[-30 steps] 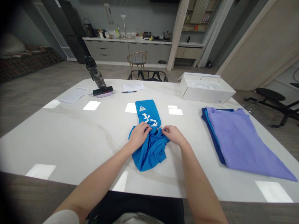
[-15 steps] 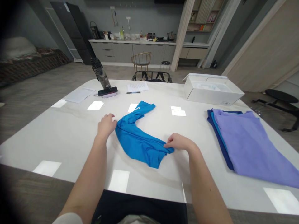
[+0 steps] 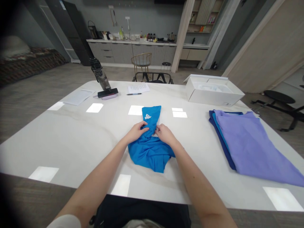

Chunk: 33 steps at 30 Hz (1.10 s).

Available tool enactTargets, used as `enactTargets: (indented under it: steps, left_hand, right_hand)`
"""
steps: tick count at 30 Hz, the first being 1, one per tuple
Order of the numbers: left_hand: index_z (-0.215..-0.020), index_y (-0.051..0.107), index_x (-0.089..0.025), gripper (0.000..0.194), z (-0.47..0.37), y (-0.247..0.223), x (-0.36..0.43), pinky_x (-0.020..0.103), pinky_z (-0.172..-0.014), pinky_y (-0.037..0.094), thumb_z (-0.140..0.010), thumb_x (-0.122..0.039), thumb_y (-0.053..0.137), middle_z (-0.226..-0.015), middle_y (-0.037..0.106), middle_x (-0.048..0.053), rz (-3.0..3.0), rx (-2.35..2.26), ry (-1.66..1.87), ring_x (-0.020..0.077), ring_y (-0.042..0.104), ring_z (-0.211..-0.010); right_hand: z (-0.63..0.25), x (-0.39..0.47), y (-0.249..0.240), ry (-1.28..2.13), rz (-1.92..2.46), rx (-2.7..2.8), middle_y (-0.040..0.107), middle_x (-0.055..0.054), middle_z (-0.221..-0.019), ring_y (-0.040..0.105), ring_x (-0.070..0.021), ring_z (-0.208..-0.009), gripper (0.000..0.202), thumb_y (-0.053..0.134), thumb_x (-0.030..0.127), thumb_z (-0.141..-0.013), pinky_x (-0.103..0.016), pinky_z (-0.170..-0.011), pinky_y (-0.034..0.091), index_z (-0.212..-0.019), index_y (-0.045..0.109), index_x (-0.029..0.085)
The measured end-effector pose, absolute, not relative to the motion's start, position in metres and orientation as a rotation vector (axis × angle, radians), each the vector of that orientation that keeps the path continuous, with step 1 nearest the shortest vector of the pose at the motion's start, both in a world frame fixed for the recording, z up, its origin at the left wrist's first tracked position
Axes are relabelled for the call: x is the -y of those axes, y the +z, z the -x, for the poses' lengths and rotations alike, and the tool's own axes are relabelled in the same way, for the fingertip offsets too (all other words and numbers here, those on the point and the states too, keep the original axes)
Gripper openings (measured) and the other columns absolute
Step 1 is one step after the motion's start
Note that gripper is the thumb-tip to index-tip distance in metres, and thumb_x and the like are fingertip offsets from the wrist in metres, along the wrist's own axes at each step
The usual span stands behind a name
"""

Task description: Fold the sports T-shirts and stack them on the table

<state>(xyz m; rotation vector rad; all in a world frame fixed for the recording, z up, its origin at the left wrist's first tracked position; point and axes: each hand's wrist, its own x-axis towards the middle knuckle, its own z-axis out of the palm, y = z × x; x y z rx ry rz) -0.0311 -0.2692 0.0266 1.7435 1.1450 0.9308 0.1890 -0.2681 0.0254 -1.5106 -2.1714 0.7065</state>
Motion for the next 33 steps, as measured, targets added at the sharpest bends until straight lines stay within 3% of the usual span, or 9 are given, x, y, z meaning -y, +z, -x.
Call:
enactTargets:
  steps: [3,6,8,15,19,22,26,29,33]
  left_hand:
    - [-0.103,0.06,-0.02,0.032,0.017,0.029,0.275,0.034,-0.09,0.054,-0.088,-0.048,0.066,-0.098,0.069,0.003,-1.372,-0.95,1.069,0.0192,0.066,-0.091]
    - [-0.111,0.057,-0.022,0.041,0.007,0.034,0.28,0.032,-0.088,0.054,-0.087,-0.054,0.067,-0.101,0.069,0.003,-1.116,-0.808,1.137,0.0178,0.066,-0.092]
    - [-0.111,0.057,-0.022,0.042,0.005,0.035,0.28,0.031,-0.088,0.054,-0.087,-0.055,0.067,-0.102,0.069,0.003,-1.091,-0.795,1.153,0.0172,0.065,-0.092]
    - [-0.097,0.059,-0.021,0.017,0.054,0.042,0.262,0.03,-0.089,0.048,-0.092,-0.038,0.056,-0.097,0.069,0.004,-1.422,-1.568,1.33,0.0188,0.063,-0.092]
    - [-0.098,0.062,-0.023,0.016,0.098,0.055,0.264,0.033,-0.083,0.047,-0.091,-0.036,0.057,-0.094,0.07,0.006,-1.515,-1.993,0.963,0.0243,0.066,-0.093]
    - [-0.105,0.065,-0.022,0.035,0.112,0.065,0.271,0.034,-0.08,0.048,-0.084,-0.049,0.069,-0.102,0.07,0.01,-1.585,-2.004,0.589,0.028,0.067,-0.095]
    - [-0.135,0.057,-0.023,0.058,0.087,0.072,0.271,0.041,-0.101,0.043,-0.088,-0.057,0.065,-0.134,0.06,0.016,-1.974,-2.015,0.814,0.032,0.058,-0.123]
    - [-0.135,0.058,-0.023,0.052,0.052,0.068,0.262,0.044,-0.107,0.038,-0.092,-0.051,0.063,-0.135,0.061,0.016,-2.195,-1.882,0.736,0.0334,0.054,-0.128]
    - [-0.1,0.069,-0.02,0.02,0.021,0.058,0.251,0.037,-0.09,0.044,-0.096,-0.034,0.056,-0.102,0.07,0.012,-2.138,-1.794,0.618,0.029,0.064,-0.101]
  right_hand:
    - [-0.187,0.269,0.026,0.926,1.386,1.988,0.063,-0.002,-0.082,0.058,-0.0166,-0.073,0.02,0.057,0.035,-0.091,-0.029,-0.073,0.046,-0.1,0.067,0.02]
    - [-0.18,0.274,0.029,1.255,1.246,1.634,0.061,0.004,-0.078,0.052,-0.0134,-0.06,0.043,0.059,0.044,-0.088,-0.027,-0.062,0.046,-0.127,0.055,0.025]
    - [-0.177,0.274,0.029,1.35,1.234,1.463,0.059,0.006,-0.073,0.049,-0.0124,-0.055,0.051,0.063,0.045,-0.083,-0.026,-0.056,0.044,-0.128,0.051,0.026]
    - [-0.209,0.261,0.028,0.835,1.534,1.46,0.066,-0.003,-0.078,0.06,-0.019,-0.071,0.036,0.065,0.038,-0.076,-0.03,-0.066,0.049,-0.106,0.067,0.019]
    - [-0.227,0.264,0.036,0.689,1.649,1.46,0.069,-0.005,-0.083,0.061,-0.0183,-0.07,0.024,0.062,0.035,-0.077,-0.029,-0.065,0.048,-0.094,0.068,0.018]
    - [-0.223,0.269,0.04,0.972,1.601,1.485,0.07,-0.006,-0.096,0.062,-0.0149,-0.063,0.045,0.066,0.039,-0.079,-0.025,-0.052,0.045,-0.12,0.063,0.019]
    - [-0.206,0.272,0.04,1.227,1.463,1.588,0.069,-0.009,-0.107,0.06,-0.0114,-0.059,0.049,0.067,0.043,-0.086,-0.023,-0.046,0.043,-0.128,0.063,0.019]
    - [-0.194,0.27,0.036,1.246,1.45,1.673,0.07,-0.009,-0.106,0.06,-0.0112,-0.058,0.044,0.067,0.041,-0.088,-0.023,-0.048,0.044,-0.126,0.066,0.019]
    - [-0.181,0.268,0.028,1.228,1.495,1.772,0.072,-0.006,-0.092,0.058,-0.0111,-0.054,0.045,0.067,0.044,-0.09,-0.025,-0.053,0.047,-0.126,0.066,0.018]
